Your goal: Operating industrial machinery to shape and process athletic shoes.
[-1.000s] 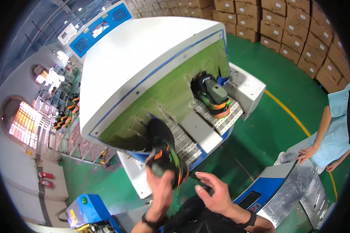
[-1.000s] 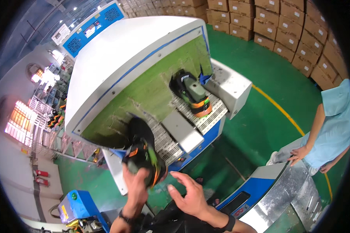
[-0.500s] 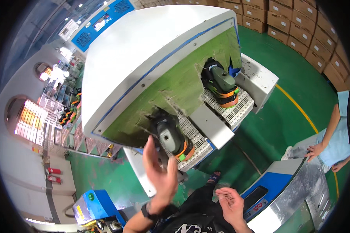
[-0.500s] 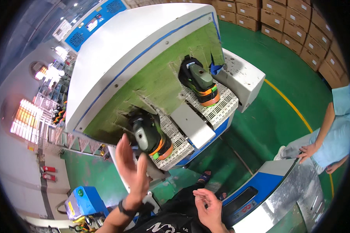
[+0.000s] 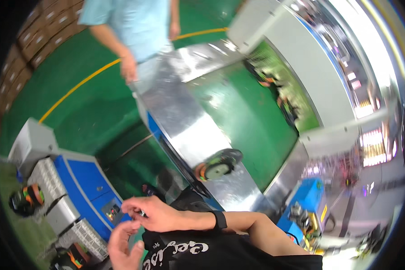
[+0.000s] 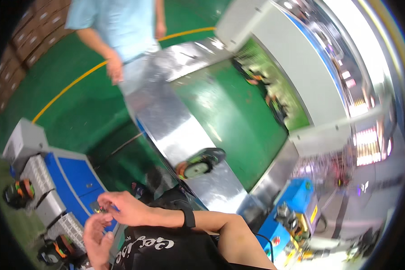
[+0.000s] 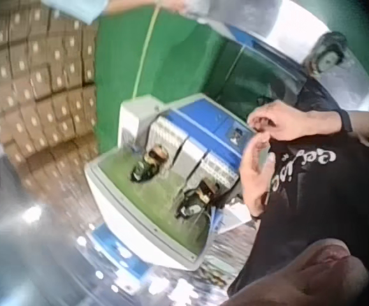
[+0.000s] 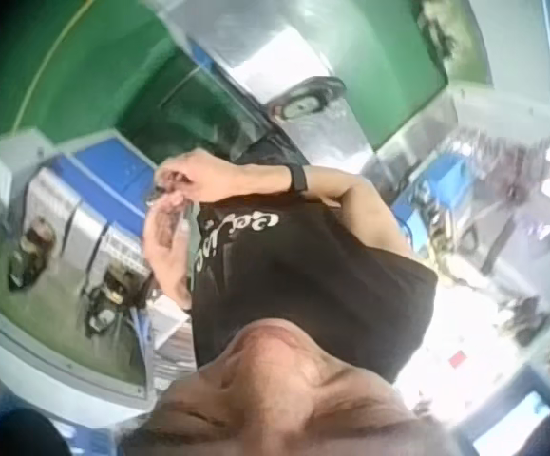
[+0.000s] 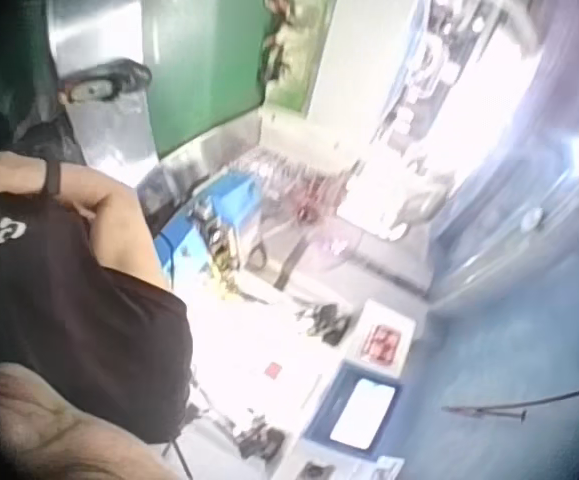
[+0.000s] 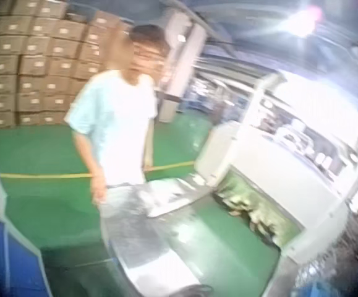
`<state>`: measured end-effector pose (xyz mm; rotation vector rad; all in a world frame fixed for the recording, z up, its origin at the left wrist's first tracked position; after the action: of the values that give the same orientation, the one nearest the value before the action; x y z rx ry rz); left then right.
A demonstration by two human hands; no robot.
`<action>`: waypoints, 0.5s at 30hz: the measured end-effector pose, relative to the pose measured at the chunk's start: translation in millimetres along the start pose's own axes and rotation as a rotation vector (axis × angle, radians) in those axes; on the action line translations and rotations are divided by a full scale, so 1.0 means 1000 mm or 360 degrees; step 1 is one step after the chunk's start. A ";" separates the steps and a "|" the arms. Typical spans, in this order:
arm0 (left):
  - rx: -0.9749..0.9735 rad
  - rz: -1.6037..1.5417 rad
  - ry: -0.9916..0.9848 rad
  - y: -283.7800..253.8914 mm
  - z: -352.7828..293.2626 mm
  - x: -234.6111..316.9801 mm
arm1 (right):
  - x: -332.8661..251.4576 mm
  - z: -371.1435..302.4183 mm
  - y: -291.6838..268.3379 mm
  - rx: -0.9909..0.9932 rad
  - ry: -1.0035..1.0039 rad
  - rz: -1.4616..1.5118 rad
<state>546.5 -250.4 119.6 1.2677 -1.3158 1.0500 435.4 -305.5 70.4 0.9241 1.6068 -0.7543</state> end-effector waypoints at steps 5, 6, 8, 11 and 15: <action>-0.0877 0.0238 0.0003 0.112 0.052 -0.047 | 0.056 -0.131 -0.115 0.0900 0.0146 0.0415; -0.0986 0.0386 0.0158 0.150 0.064 -0.064 | 0.071 -0.161 -0.134 0.1090 0.0225 0.0614; -0.1177 0.0795 0.0493 0.218 0.090 -0.102 | 0.099 -0.217 -0.162 0.1517 0.0515 0.0839; -0.1437 0.1266 0.0761 0.314 0.114 -0.166 | 0.107 -0.268 -0.179 0.1817 0.0372 0.0996; -0.1712 0.0799 0.0406 0.335 0.142 -0.172 | 0.117 -0.310 -0.187 0.2075 0.0213 0.1153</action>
<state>195.3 -340.1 -54.1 -0.0006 -1.6669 0.5960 110.0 -113.8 24.8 2.3309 0.5832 -1.1887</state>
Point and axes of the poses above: each hand's wrist, its own z-axis towards the middle knuckle, its own y-axis out of the palm, x = y × z, the point moved 7 cm from there along z, towards the middle knuckle, and after that the axes turned 11 degrees about y, right-handed, at the moved point
